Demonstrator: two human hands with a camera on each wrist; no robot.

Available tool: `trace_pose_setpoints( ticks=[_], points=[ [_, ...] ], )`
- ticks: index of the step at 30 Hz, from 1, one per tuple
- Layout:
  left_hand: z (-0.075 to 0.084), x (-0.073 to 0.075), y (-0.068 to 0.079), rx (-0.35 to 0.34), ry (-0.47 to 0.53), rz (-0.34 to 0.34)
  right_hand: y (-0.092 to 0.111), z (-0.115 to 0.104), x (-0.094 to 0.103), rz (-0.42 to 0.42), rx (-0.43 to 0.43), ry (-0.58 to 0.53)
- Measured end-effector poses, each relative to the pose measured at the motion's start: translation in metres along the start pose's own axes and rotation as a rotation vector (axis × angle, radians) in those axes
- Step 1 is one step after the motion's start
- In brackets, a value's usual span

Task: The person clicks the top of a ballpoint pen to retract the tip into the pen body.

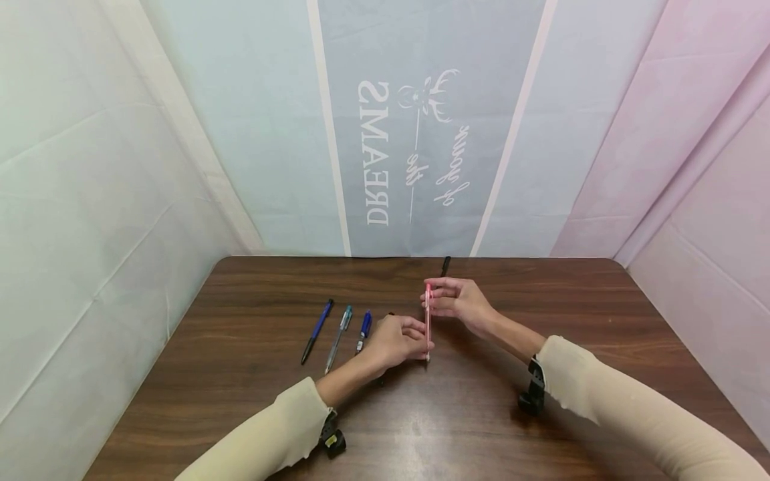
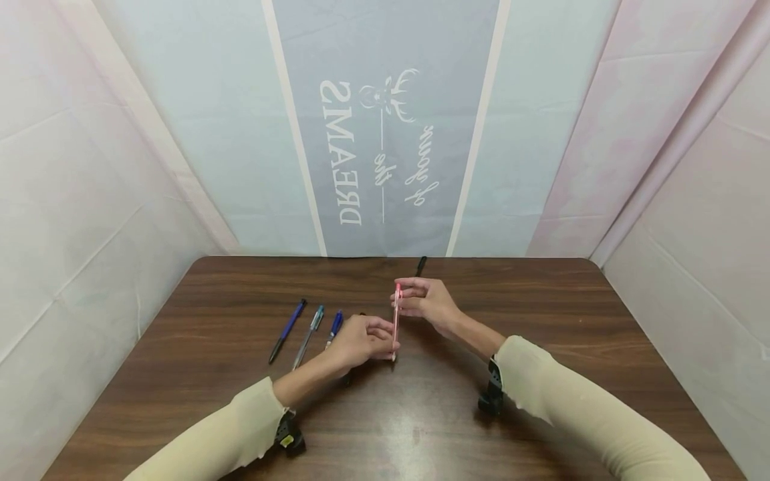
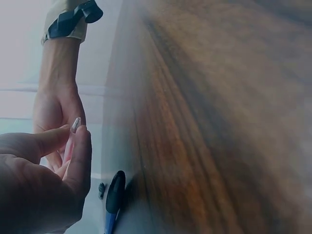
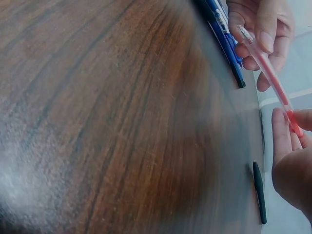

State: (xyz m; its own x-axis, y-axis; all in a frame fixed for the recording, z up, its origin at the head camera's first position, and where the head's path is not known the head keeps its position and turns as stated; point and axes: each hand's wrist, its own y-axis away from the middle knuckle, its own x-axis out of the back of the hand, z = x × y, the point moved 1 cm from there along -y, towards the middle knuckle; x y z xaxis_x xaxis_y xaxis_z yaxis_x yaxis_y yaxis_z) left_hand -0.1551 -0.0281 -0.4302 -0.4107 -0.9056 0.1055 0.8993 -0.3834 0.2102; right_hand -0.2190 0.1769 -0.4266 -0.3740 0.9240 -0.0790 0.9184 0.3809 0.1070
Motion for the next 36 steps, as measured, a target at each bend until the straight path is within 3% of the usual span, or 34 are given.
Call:
trace_pose_setpoints(
  ticks=[8, 13, 27, 36],
  points=[
    [-0.002, 0.005, 0.006, -0.096, -0.222, 0.032, 0.001, 0.002, -0.008, -0.039, 0.036, 0.071],
    [-0.003, 0.008, 0.011, -0.134, -0.3, 0.039, -0.001, 0.005, -0.01, -0.044, 0.038, 0.098],
    [-0.009, 0.012, 0.017, -0.154, -0.383, 0.001, -0.001, 0.013, -0.017, -0.042, 0.064, 0.243],
    [-0.012, 0.011, 0.021, -0.141, -0.456, -0.011, 0.002, 0.019, -0.021, -0.032, 0.119, 0.46]
  ],
)
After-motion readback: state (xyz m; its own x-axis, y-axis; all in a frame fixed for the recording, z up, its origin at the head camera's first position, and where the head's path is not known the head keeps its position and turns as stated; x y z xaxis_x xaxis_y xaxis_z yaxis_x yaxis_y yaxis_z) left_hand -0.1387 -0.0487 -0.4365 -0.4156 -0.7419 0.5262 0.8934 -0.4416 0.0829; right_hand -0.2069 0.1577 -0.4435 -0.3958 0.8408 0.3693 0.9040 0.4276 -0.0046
